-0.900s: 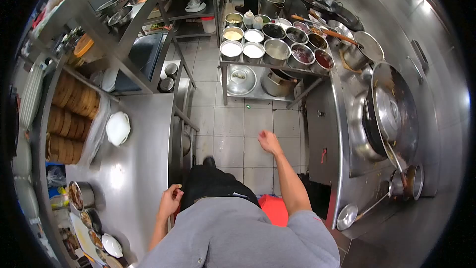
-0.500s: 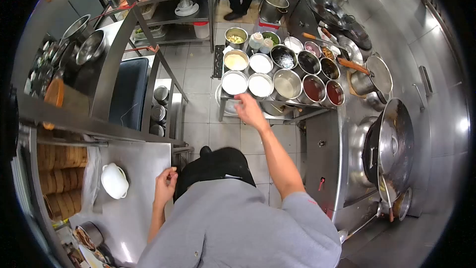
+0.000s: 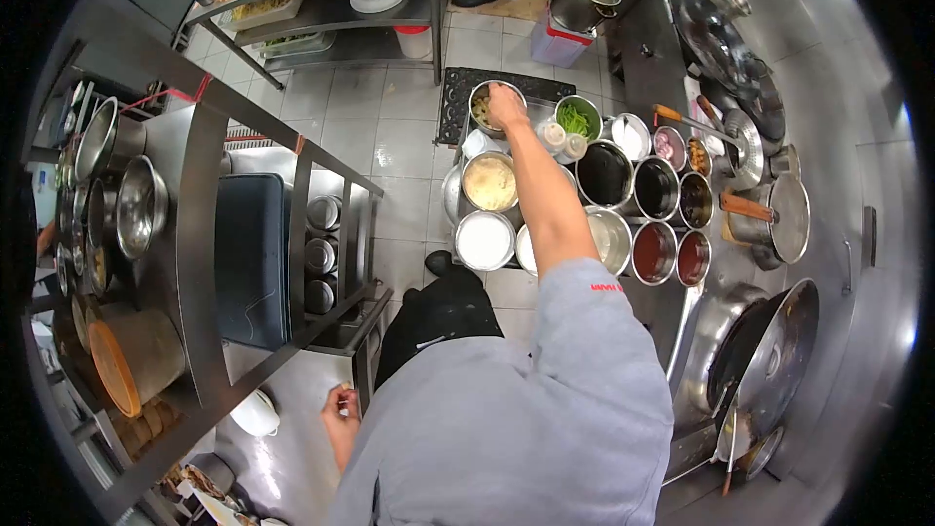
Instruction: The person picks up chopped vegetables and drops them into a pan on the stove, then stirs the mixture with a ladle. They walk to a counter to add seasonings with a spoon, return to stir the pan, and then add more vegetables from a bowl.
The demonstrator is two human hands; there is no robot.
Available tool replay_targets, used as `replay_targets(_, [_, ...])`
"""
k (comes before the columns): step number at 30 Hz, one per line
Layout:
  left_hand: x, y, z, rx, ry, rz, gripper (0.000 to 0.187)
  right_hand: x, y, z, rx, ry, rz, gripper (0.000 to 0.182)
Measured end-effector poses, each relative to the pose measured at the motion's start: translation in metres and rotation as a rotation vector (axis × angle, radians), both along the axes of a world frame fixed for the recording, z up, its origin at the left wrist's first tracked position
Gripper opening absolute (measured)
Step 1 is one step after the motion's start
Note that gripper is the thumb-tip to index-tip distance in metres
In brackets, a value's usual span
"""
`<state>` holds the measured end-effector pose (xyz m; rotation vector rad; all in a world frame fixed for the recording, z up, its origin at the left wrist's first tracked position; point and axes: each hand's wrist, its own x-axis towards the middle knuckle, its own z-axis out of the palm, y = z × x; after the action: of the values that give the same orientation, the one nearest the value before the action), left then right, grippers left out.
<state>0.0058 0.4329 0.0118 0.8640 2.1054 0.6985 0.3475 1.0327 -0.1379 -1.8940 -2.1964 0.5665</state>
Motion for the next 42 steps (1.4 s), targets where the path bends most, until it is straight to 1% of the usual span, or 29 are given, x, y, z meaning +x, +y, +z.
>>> replay_targets(2, [0.018,0.008,0.006,-0.067,-0.052,0.059,0.018,-0.009,0.006,-0.001,-0.136,-0.114,-0.046,0.043])
replay_targets(3, [0.027,0.017,0.010,-0.091,-0.083,0.087,0.018,-0.017,-0.003,0.017,-0.136,-0.159,-0.046,0.043])
replay_targets(5, [0.034,0.031,0.014,-0.136,-0.122,0.110,0.020,-0.016,-0.005,0.010,-0.109,-0.148,-0.014,0.043])
replay_targets(7, [0.037,0.040,0.008,-0.089,-0.134,0.136,0.022,-0.014,-0.006,0.001,-0.038,-0.136,-0.007,0.043])
replay_targets(10, [0.038,0.056,0.010,-0.061,-0.107,0.155,0.025,-0.017,-0.007,0.002,-0.058,-0.134,-0.032,0.040])
replay_targets(12, [0.038,0.071,0.014,-0.063,-0.092,0.147,0.027,-0.019,-0.005,0.008,-0.106,-0.223,0.000,0.032])
replay_targets(14, [0.038,0.082,0.018,-0.065,-0.084,0.142,0.029,-0.019,-0.005,0.007,-0.151,-0.266,0.007,0.030])
replay_targets(16, [0.034,0.082,0.012,-0.062,-0.068,0.110,0.031,-0.017,-0.003,0.001,-0.153,-0.200,-0.015,0.029])
replay_targets(19, [0.033,0.080,0.004,-0.033,-0.076,0.100,0.033,-0.016,-0.012,0.004,-0.176,-0.243,0.007,0.035])
replay_targets(22, [0.033,0.083,0.005,-0.028,-0.091,0.088,0.034,-0.014,-0.012,-0.006,-0.247,-0.177,-0.040,0.033])
replay_targets(23, [0.033,0.084,0.005,-0.032,-0.096,0.077,0.034,-0.014,-0.015,-0.009,-0.231,-0.180,-0.027,0.032])
replay_targets(24, [0.035,0.085,0.003,-0.032,-0.108,0.076,0.034,-0.017,-0.020,0.001,-0.219,-0.213,-0.018,0.031])
replay_targets(26, [0.038,0.084,-0.001,-0.033,-0.132,0.078,0.035,-0.020,-0.022,0.008,-0.364,-0.241,0.007,0.028])
replay_targets(28, [0.040,0.080,-0.006,-0.030,-0.141,0.080,0.035,-0.022,-0.030,0.004,-0.357,-0.228,-0.001,0.028])
replay_targets(32, [0.042,0.066,-0.018,0.012,-0.150,0.098,0.035,-0.021,-0.033,0.000,-0.329,-0.234,0.087,0.026])
replay_targets(33, [0.045,0.065,-0.015,-0.009,-0.137,0.085,0.035,-0.021,-0.034,0.007,-0.343,-0.229,0.091,0.026])
replay_targets(35, [0.051,0.064,-0.004,-0.049,-0.103,0.071,0.035,-0.016,-0.033,0.013,-0.376,-0.204,0.102,0.026])
replay_targets(36, [0.051,0.058,-0.007,-0.044,-0.104,0.082,0.035,-0.014,-0.030,0.012,-0.393,-0.190,0.116,0.025])
replay_targets(37, [0.053,0.050,-0.014,-0.039,-0.107,0.100,0.035,-0.012,-0.023,0.003,-0.383,-0.122,0.084,0.027])
replay_targets(38, [0.055,0.041,-0.017,-0.039,-0.110,0.123,0.035,-0.005,-0.014,-0.004,-0.403,-0.162,0.184,0.029])
replay_targets(39, [0.061,0.038,-0.012,-0.058,-0.099,0.118,0.035,-0.003,-0.018,0.014,-0.386,-0.073,0.136,0.029])
replay_targets(40, [0.068,0.041,-0.004,-0.076,-0.088,0.114,0.035,-0.005,-0.023,0.030,-0.371,-0.053,0.129,0.021])
replay_targets(42, [0.079,0.040,0.001,-0.102,-0.081,0.102,0.036,-0.007,-0.021,0.042,-0.585,0.192,-0.123,0.013])
